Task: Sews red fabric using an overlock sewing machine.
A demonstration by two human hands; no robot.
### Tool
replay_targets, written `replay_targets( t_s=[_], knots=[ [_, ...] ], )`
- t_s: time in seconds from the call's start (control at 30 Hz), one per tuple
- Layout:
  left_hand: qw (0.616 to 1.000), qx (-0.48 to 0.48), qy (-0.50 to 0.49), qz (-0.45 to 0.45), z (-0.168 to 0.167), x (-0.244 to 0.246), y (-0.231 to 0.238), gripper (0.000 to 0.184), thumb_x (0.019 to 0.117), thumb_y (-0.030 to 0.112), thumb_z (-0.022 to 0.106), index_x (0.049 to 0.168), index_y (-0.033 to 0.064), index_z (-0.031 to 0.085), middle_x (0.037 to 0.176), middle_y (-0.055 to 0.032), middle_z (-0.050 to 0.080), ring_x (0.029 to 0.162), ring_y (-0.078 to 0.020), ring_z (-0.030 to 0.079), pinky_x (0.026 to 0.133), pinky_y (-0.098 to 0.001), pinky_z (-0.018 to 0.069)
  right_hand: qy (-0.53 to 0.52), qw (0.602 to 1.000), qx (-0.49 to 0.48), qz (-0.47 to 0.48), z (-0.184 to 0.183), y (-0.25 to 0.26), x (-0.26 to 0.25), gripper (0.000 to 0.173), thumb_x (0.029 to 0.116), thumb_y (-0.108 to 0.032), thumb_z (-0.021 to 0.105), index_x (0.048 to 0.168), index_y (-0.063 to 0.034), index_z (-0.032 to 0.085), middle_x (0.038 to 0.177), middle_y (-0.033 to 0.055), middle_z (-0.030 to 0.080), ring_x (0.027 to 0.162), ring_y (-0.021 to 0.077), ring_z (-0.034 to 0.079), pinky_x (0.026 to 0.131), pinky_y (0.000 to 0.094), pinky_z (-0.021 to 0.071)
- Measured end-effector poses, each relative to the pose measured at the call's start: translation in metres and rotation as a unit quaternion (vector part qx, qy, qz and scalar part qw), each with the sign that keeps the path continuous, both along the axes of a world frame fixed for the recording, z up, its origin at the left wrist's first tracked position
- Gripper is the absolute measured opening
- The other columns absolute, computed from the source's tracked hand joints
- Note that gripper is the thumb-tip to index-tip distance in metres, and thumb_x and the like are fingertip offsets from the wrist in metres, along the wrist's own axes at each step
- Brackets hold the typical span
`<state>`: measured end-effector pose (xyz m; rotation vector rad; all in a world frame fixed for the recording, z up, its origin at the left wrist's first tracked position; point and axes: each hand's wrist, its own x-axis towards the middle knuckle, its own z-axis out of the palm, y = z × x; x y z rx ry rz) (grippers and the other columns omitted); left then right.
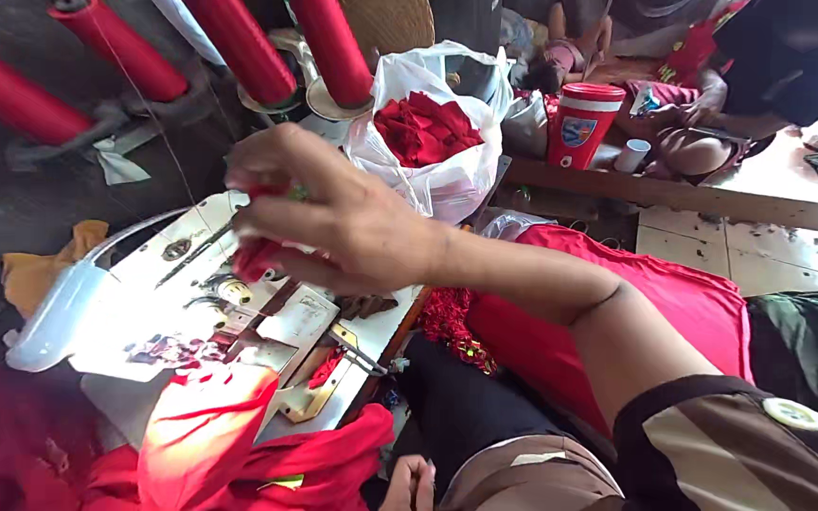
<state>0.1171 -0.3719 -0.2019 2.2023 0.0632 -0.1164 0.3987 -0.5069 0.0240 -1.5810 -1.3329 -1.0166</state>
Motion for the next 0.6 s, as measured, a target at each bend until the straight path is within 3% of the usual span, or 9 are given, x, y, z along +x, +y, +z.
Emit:
replay_targets(
  t_s=[0.1, 0.17, 0.23, 0.3, 0.37, 0.43, 0.5, 0.6],
  knots=[
    [0.992, 0.104, -0.048, 0.053, -0.042, 0.022, 0.019, 0.023, 0.0996, 0.012, 0.057, 0.106, -0.0082, 0.065, 0.076, -0.0166, 0.067, 0.067, -0.0267, 0.067, 0.063, -0.0476, 0.0558, 0.039, 0.998, -0.002, 0.049, -0.012, 0.016, -0.029, 0.019, 0.0767, -0.011, 0.083, 0.095, -0.0057, 0.079, 0.115, 0.0184, 0.065, 0.115, 0.0262, 0.061, 0.096, 0.0343, 0.054],
    [0.987, 0.131, -0.063, 0.072, -0.078, 0.025, 0.023, 0.023, 0.0997, 0.01, 0.055, 0.107, -0.0093, 0.065, 0.079, -0.021, 0.069, 0.069, -0.0341, 0.069, 0.065, -0.0544, 0.0555, 0.04, 0.997, -0.007, 0.069, -0.027, 0.033, -0.044, 0.02, 0.0758, -0.014, 0.083, 0.095, -0.0084, 0.08, 0.112, 0.0152, 0.068, 0.11, 0.0248, 0.063, 0.093, 0.036, 0.0545],
    [0.99, 0.125, -0.05, 0.052, -0.096, 0.023, 0.014, 0.024, 0.1003, 0.009, 0.054, 0.109, -0.0103, 0.065, 0.085, -0.0234, 0.071, 0.075, -0.0371, 0.071, 0.069, -0.0566, 0.0569, 0.036, 0.994, -0.062, 0.086, -0.042, 0.052, -0.055, 0.018, 0.084, -0.019, 0.077, 0.1, -0.0111, 0.079, 0.108, 0.0083, 0.072, 0.104, 0.0219, 0.066, 0.088, 0.0377, 0.0543],
    [0.991, 0.122, -0.05, 0.038, -0.105, 0.018, 0.01, 0.023, 0.0997, 0.008, 0.055, 0.109, -0.0096, 0.066, 0.085, -0.0223, 0.071, 0.075, -0.0359, 0.072, 0.068, -0.0559, 0.0572, 0.04, 0.987, -0.101, 0.122, -0.054, 0.065, -0.069, 0.018, 0.0889, -0.016, 0.069, 0.103, -0.0091, 0.078, 0.103, 0.0079, 0.072, 0.096, 0.023, 0.067, 0.082, 0.0384, 0.0544],
    [0.989, 0.128, -0.061, 0.032, -0.102, 0.017, 0.009, 0.022, 0.0988, 0.008, 0.055, 0.106, -0.0088, 0.067, 0.081, -0.0213, 0.07, 0.072, -0.0347, 0.071, 0.066, -0.0542, 0.057, 0.075, 0.971, -0.144, 0.175, -0.056, 0.068, -0.082, 0.023, 0.0949, -0.011, 0.061, 0.11, -0.0038, 0.075, 0.107, 0.0109, 0.072, 0.099, 0.0256, 0.068, 0.086, 0.0404, 0.0544],
    [0.992, 0.126, -0.018, 0.029, -0.073, 0.02, 0.0, 0.022, 0.0981, 0.006, 0.055, 0.105, -0.0108, 0.067, 0.082, -0.0237, 0.07, 0.073, -0.0366, 0.071, 0.069, -0.0545, 0.0567, 0.066, 0.956, -0.197, 0.205, -0.056, 0.068, -0.086, 0.027, 0.0989, -0.012, 0.055, 0.116, -0.0021, 0.074, 0.117, 0.0128, 0.073, 0.108, 0.0269, 0.069, 0.094, 0.0416, 0.0535],
    [0.993, 0.1, 0.052, 0.035, -0.031, 0.022, -0.013, 0.022, 0.0983, 0.0, 0.055, 0.108, -0.0167, 0.066, 0.089, -0.0295, 0.07, 0.081, -0.0408, 0.07, 0.078, -0.0562, 0.0547, 0.059, 0.945, -0.234, 0.219, -0.057, 0.068, -0.081, 0.027, 0.0993, -0.014, 0.055, 0.115, -0.0052, 0.074, 0.118, 0.0112, 0.072, 0.106, 0.0262, 0.068, 0.087, 0.0397, 0.0538],
    [0.996, 0.063, -0.001, 0.058, -0.047, 0.003, -0.002, 0.02, 0.0958, -0.001, 0.055, 0.103, -0.017, 0.064, 0.082, -0.0252, 0.067, 0.072, -0.0302, 0.067, 0.071, -0.0465, 0.0554, 0.058, 0.938, -0.238, 0.247, -0.062, 0.062, -0.072, 0.023, 0.0968, -0.012, 0.06, 0.112, -0.0038, 0.075, 0.111, 0.0131, 0.072, 0.099, 0.0273, 0.069, 0.082, 0.0404, 0.0537]
  ],
)
